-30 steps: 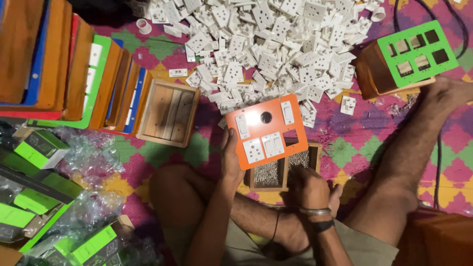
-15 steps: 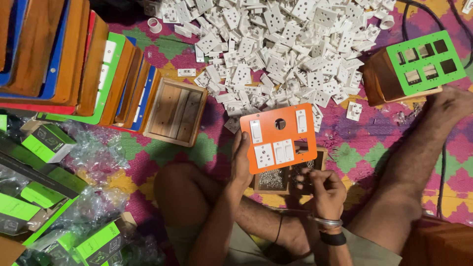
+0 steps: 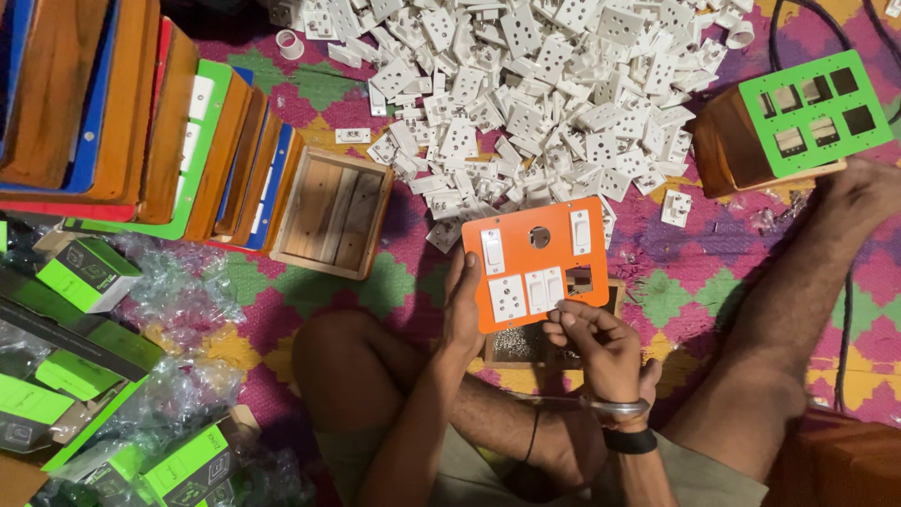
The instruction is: The person sits on the floor and assembles electrical switch and socket components onto orange and red plastic backplates. They pick up small metal screws from a wooden box and insert them into the backplates, handling the components one at a time.
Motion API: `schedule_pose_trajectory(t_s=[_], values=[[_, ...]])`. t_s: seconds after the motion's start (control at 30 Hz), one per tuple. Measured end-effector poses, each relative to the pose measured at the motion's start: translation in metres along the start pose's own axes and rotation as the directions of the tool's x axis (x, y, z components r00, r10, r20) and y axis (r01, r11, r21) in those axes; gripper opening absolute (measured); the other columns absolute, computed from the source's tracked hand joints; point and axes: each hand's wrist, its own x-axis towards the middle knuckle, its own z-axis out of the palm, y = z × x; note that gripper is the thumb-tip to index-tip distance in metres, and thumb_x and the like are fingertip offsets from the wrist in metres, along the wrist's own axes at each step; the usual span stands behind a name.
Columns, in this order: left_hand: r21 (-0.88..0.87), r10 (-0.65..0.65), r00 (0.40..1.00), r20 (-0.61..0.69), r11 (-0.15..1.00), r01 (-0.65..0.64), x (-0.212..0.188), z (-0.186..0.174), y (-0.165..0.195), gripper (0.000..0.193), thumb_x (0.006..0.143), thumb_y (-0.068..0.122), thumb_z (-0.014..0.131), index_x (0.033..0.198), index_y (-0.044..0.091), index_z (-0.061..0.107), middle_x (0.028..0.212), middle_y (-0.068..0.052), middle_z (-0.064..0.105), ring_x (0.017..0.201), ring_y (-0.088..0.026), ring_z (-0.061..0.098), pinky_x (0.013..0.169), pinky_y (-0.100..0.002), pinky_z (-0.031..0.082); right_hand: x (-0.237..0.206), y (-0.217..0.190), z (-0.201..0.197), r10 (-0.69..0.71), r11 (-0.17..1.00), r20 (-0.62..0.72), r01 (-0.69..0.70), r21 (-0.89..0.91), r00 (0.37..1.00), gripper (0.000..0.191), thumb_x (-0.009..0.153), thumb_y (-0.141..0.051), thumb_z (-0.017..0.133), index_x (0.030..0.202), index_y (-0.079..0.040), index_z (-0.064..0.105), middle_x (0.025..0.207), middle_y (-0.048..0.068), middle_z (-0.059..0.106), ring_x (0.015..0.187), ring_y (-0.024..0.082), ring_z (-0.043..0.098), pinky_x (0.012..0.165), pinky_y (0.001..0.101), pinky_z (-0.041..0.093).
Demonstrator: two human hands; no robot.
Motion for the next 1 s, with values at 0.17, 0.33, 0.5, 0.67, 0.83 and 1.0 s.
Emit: schedule_pose_trajectory(t_s=[0.17, 0.33, 0.5, 0.67, 0.83, 1.0], values=[[-0.026, -0.04, 0.999, 0.003, 0.999, 0.04, -0.001, -0.002, -0.004, 0.056, 0.109, 0.042, 0.046, 0.15, 0.004, 0.043, 0.139, -0.014, 0.059, 0.128, -0.023, 0.058, 0.106, -0.04, 0.049, 0.005, 0.004, 0.006, -0.02, 1.0, -0.045, 0.02, -0.011, 0.999, 0.02, 0.095, 0.001, 0.066, 0.112, 0.012, 0.07, 0.094, 0.017, 0.076, 0.08, 0.021, 0.075, 0.071, 0.0297, 0.062], [-0.105, -0.024, 1.0, 0.013, 0.994, 0.025, -0.001, -0.004, -0.003, 0.056, 0.109, 0.041, 0.046, 0.15, 0.004, 0.042, 0.14, -0.013, 0.057, 0.128, -0.024, 0.058, 0.107, -0.041, 0.049, 0.005, 0.004, 0.012, -0.072, 0.997, -0.066, 0.07, -0.023, 0.995, 0.015, 0.094, 0.0, 0.069, 0.106, 0.01, 0.071, 0.089, 0.015, 0.076, 0.075, 0.019, 0.075, 0.065, 0.028, 0.06], [-0.09, -0.09, 0.996, 0.009, 0.992, 0.091, -0.005, -0.004, -0.002, 0.056, 0.106, 0.043, 0.045, 0.149, 0.007, 0.042, 0.14, -0.012, 0.057, 0.129, -0.024, 0.058, 0.107, -0.042, 0.049, 0.002, 0.005, 0.02, 0.011, 0.998, -0.199, -0.024, -0.062, 0.98, 0.019, 0.089, -0.009, 0.077, 0.083, 0.004, 0.066, 0.072, 0.011, 0.07, 0.053, 0.016, 0.065, 0.045, 0.0274, 0.05], [-0.123, -0.041, 0.999, -0.01, 0.992, 0.039, -0.004, -0.001, -0.005, 0.054, 0.107, 0.045, 0.047, 0.145, 0.006, 0.045, 0.139, -0.014, 0.058, 0.128, -0.026, 0.059, 0.107, -0.044, 0.05, 0.002, 0.007, 0.018, 0.09, 0.989, -0.297, -0.12, -0.082, 0.951, 0.035, 0.086, -0.018, 0.085, 0.074, 0.0, 0.058, 0.06, 0.008, 0.06, 0.042, 0.015, 0.057, 0.038, 0.0281, 0.042], [-0.181, -0.11, 0.993, -0.041, 0.978, 0.1, -0.006, 0.003, -0.011, 0.053, 0.105, 0.044, 0.046, 0.145, 0.01, 0.045, 0.138, -0.011, 0.058, 0.126, -0.025, 0.06, 0.105, -0.044, 0.051, 0.001, 0.021, 0.011, 0.164, 0.982, -0.294, -0.183, -0.038, 0.942, 0.027, 0.085, -0.022, 0.079, 0.076, -0.003, 0.062, 0.063, 0.005, 0.065, 0.042, 0.014, 0.058, 0.038, 0.0275, 0.044], [-0.155, -0.038, 0.999, -0.037, 0.987, 0.032, 0.0, 0.007, -0.009, 0.051, 0.108, 0.038, 0.044, 0.148, 0.006, 0.043, 0.142, -0.014, 0.056, 0.13, -0.026, 0.057, 0.109, -0.043, 0.047, -0.002, 0.025, 0.0, -0.21, 0.943, -0.248, 0.129, -0.305, 0.946, 0.029, 0.101, -0.028, 0.073, 0.088, -0.003, 0.067, 0.076, 0.006, 0.065, 0.062, 0.011, 0.057, 0.057, 0.0294, 0.045]])
